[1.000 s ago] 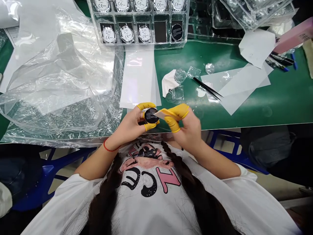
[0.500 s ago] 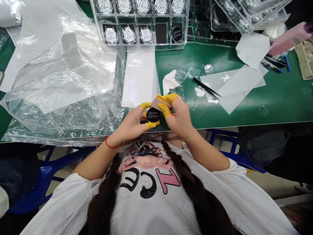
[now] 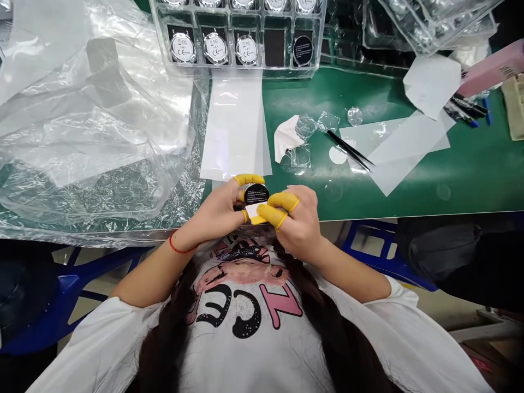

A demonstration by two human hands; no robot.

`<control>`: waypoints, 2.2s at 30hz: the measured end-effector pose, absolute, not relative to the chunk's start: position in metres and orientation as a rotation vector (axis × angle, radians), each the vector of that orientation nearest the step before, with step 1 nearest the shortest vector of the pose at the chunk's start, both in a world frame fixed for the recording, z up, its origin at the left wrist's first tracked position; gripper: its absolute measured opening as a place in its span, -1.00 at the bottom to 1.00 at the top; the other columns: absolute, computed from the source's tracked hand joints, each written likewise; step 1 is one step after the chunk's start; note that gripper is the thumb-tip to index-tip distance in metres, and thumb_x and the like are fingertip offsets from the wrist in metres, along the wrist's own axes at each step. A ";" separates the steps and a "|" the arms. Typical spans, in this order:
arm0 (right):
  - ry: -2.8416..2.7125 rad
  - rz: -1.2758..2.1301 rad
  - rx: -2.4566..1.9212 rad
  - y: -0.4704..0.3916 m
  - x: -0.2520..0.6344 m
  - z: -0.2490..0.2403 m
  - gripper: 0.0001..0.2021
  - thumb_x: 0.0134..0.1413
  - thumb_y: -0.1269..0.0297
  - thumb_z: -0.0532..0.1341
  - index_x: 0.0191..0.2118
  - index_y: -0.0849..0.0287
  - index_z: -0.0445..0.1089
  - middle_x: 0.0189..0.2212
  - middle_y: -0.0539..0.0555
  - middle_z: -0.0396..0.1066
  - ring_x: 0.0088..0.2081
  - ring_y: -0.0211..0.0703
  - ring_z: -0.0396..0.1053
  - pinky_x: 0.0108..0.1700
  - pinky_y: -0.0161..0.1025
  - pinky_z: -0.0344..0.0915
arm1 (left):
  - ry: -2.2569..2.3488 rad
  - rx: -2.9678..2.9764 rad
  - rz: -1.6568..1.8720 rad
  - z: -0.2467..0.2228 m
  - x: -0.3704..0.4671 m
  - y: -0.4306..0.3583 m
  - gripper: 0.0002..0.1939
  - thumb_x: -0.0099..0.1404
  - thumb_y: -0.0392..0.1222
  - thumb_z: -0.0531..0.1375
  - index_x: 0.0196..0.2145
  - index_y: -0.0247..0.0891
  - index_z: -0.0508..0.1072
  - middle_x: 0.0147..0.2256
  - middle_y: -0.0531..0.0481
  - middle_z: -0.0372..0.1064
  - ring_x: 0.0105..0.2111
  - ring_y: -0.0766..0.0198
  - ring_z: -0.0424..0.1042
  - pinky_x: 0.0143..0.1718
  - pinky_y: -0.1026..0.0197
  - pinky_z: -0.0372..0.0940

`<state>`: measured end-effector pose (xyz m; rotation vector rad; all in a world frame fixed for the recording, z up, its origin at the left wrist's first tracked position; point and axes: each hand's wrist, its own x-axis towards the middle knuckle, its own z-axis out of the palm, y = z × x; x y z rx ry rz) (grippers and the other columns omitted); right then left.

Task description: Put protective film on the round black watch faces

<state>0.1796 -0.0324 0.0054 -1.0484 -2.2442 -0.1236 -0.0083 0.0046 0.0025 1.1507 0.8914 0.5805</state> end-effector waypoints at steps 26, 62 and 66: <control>-2.099 0.064 -1.359 -0.048 0.174 0.013 -0.83 0.19 0.42 0.19 -0.16 0.02 0.41 -0.10 0.06 0.52 0.15 0.04 0.33 0.27 0.21 0.04 | 0.903 1.324 0.656 -0.006 -0.008 0.000 -0.47 0.20 -0.27 0.31 0.11 -0.21 0.30 -0.14 -0.03 0.49 -0.24 0.29 0.50 -0.16 0.27 0.37; -2.200 -0.210 -0.948 -0.023 0.187 -0.009 -0.80 0.28 0.44 0.08 -0.16 0.10 0.44 -0.27 0.05 0.44 -0.13 -0.13 0.23 0.05 -0.09 0.23 | 0.914 1.351 0.670 -0.003 -0.007 0.005 -0.42 0.09 -0.30 0.35 0.06 -0.31 0.31 -0.29 0.04 0.45 -0.42 0.44 0.43 -0.41 0.42 0.32; -2.162 -0.315 -0.949 -0.032 0.186 -0.013 -0.77 0.24 0.50 0.10 -0.27 0.07 0.47 -0.28 0.03 0.42 -0.11 -0.15 0.23 0.14 -0.08 0.20 | 0.920 1.322 0.669 -0.006 -0.008 0.007 -0.38 0.02 -0.37 0.34 0.06 -0.32 0.31 -0.27 0.02 0.46 -0.37 0.39 0.47 -0.36 0.38 0.35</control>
